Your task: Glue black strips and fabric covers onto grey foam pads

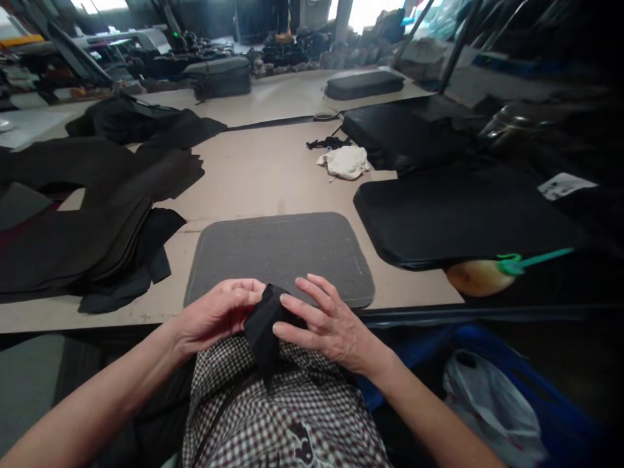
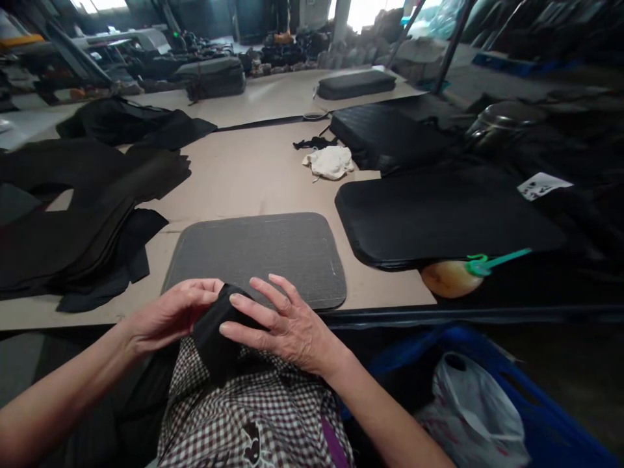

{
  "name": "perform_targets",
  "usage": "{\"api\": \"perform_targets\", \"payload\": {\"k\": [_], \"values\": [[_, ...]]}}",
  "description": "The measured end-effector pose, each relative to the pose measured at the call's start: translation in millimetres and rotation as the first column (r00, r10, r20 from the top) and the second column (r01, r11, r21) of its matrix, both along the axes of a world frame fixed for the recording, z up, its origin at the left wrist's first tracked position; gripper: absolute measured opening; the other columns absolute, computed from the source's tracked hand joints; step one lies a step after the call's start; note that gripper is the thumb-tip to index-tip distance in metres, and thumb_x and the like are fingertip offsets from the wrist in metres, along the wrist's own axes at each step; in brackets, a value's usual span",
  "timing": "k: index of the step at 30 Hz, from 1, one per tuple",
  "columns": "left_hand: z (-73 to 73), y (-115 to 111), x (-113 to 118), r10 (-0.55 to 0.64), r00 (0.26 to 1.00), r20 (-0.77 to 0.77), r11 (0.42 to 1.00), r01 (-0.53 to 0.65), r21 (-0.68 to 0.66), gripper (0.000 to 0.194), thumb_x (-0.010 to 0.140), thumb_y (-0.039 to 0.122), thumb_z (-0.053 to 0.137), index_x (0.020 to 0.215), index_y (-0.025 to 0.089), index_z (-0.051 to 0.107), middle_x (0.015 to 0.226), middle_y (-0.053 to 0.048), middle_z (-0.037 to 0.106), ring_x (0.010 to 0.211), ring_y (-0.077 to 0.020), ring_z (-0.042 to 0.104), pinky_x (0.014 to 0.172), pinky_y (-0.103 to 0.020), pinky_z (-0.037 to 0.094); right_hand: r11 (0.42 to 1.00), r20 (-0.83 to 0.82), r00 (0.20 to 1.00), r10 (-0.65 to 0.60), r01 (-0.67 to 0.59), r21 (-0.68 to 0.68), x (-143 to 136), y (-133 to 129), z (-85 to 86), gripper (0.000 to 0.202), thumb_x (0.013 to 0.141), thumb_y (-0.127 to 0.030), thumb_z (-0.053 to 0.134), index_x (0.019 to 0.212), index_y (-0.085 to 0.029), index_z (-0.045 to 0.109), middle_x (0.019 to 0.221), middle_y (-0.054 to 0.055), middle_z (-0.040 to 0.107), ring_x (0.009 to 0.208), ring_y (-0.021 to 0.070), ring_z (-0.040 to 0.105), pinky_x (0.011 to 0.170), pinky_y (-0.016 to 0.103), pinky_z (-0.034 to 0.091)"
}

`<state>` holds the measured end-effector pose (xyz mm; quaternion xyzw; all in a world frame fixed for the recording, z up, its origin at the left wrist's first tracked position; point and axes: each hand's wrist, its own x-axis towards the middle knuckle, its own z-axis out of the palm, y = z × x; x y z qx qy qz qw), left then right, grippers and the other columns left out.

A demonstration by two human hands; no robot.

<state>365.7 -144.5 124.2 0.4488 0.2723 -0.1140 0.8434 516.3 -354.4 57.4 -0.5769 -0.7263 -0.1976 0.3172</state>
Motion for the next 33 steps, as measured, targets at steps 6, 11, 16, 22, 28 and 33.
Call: {"api": "perform_targets", "payload": {"k": [6,11,16,22,28,33], "values": [[-7.8,-13,11,-0.117,0.993,0.002,0.978,0.115,0.174,0.027,0.084,0.036,0.081,0.086,0.015,0.065,0.077,0.002,0.055,0.065,-0.0079,0.046,0.062,-0.019,0.039,0.971,-0.216,0.958,0.188,-0.149,0.187,-12,-4,18.0,0.024,0.104,-0.018,0.058,0.123,-0.025,0.071,0.135,0.0,0.071,0.148,0.0201,0.044,0.127,0.049,0.034],[-5.7,-12,24,-0.428,0.903,0.023,0.821,0.378,0.428,0.025,0.093,0.043,0.072,0.093,0.018,0.069,0.094,-0.003,0.065,0.083,-0.0138,0.055,0.078,-0.025,0.046,0.967,-0.928,0.366,0.076,-0.252,-0.021,-22,-16,31.4,0.033,0.111,-0.04,0.043,0.116,-0.021,0.071,0.104,0.003,0.078,0.096,0.0165,0.073,0.099,0.037,0.056],[-5.0,-9,43,-0.409,0.909,0.077,0.843,0.344,0.414,0.052,0.099,0.066,0.052,0.13,0.025,0.063,0.084,-0.004,0.066,0.068,-0.0143,0.055,0.059,-0.025,0.045,0.909,-0.932,0.03,-0.362,-0.208,-0.36,-14,-17,25.8,0.039,0.105,-0.051,0.054,0.1,-0.018,0.074,0.086,0.002,0.07,0.075,0.0142,0.061,0.065,0.025,0.049],[-12.2,-7,82,-0.372,0.928,-0.039,0.776,0.333,0.536,0.038,0.091,0.056,0.071,0.098,0.019,0.067,0.058,0.003,0.057,0.047,-0.0085,0.047,0.048,-0.021,0.038,0.889,-0.906,-0.017,-0.423,-0.2,-0.411,-5,-15,7.3,0.033,0.104,-0.049,0.057,0.107,-0.02,0.072,0.089,0.001,0.069,0.081,0.0154,0.063,0.071,0.025,0.052],[-34.3,39,160,-0.35,0.936,-0.025,0.538,0.223,0.813,0.031,0.097,0.047,0.061,0.099,0.018,0.07,0.065,-0.001,0.066,0.051,-0.0122,0.054,0.054,-0.025,0.041,0.907,-0.913,-0.022,-0.408,0.099,-0.409,-7,-24,-23.3,0.05,0.106,-0.043,0.052,0.151,-0.024,0.045,0.12,0.01,0.07,0.107,0.0223,0.071,0.095,0.036,0.059],[-62.7,74,224,-0.396,0.916,-0.069,0.068,0.104,0.992,0.024,0.097,0.039,0.061,0.09,0.019,0.072,0.071,-0.001,0.066,0.066,-0.015,0.056,0.066,-0.028,0.038,0.859,-0.865,-0.132,-0.485,0.112,-0.499,0,-21,-35.2,0.045,0.107,-0.049,0.047,0.145,-0.025,0.043,0.087,0.0,0.063,0.056,0.0131,0.063,0.051,0.024,0.055]]}}
